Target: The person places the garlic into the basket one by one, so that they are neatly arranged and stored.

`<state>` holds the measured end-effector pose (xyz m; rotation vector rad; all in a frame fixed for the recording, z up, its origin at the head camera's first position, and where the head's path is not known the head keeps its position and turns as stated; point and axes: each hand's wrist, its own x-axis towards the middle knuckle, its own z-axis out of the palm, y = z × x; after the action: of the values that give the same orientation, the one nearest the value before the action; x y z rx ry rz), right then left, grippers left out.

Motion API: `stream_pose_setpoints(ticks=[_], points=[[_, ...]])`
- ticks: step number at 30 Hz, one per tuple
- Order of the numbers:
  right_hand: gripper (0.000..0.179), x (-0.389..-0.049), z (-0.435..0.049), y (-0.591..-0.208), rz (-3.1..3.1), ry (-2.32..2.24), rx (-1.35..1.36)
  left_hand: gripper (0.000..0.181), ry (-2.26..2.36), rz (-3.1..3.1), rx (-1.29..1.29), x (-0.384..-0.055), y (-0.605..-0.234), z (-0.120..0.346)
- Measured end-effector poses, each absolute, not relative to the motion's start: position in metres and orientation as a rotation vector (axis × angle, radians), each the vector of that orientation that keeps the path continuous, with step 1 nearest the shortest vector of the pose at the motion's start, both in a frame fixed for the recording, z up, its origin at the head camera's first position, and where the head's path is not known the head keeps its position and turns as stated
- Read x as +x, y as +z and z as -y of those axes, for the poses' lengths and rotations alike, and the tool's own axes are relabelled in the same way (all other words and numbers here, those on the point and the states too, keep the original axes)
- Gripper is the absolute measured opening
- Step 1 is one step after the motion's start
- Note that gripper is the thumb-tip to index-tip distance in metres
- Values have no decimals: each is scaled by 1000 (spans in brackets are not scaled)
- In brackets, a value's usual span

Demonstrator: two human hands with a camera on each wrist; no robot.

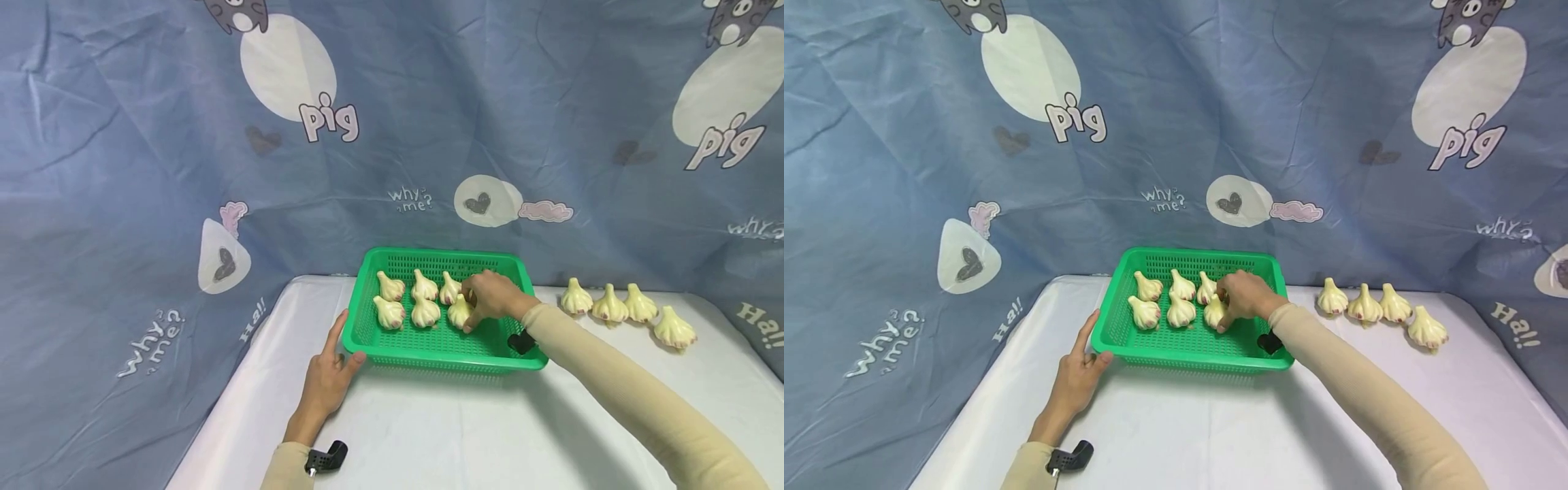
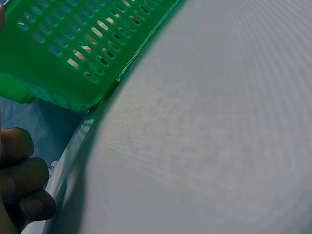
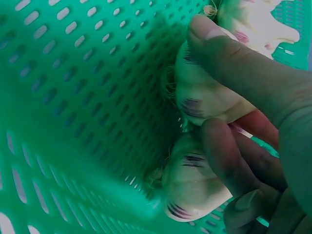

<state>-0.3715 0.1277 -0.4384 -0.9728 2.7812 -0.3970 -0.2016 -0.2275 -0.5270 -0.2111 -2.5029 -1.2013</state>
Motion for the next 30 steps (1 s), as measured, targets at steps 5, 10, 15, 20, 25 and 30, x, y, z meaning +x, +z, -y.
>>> stream_pose_setpoints(ticks=[5,10,15,20,25,30], points=[[56,-373,-127,-439,-2793,-406,-990,84,-1204,2495,-206,-203,-524,227],[58,-372,-128,-438,-2808,-360,-983,84,-1208,2513,-187,-202,-524,227],[56,-368,-129,-437,-2807,-326,-975,84,-1207,2517,-187,-200,-523,226],[59,-366,-130,-436,-2809,-333,-966,84,-1200,2511,-188,-199,-525,225],[62,-365,-131,-434,-2797,-342,-956,84,-1205,2515,-184,-199,-525,225],[65,-364,-132,-432,-2781,-357,-957,84,-1210,2519,-181,-199,-524,225]])
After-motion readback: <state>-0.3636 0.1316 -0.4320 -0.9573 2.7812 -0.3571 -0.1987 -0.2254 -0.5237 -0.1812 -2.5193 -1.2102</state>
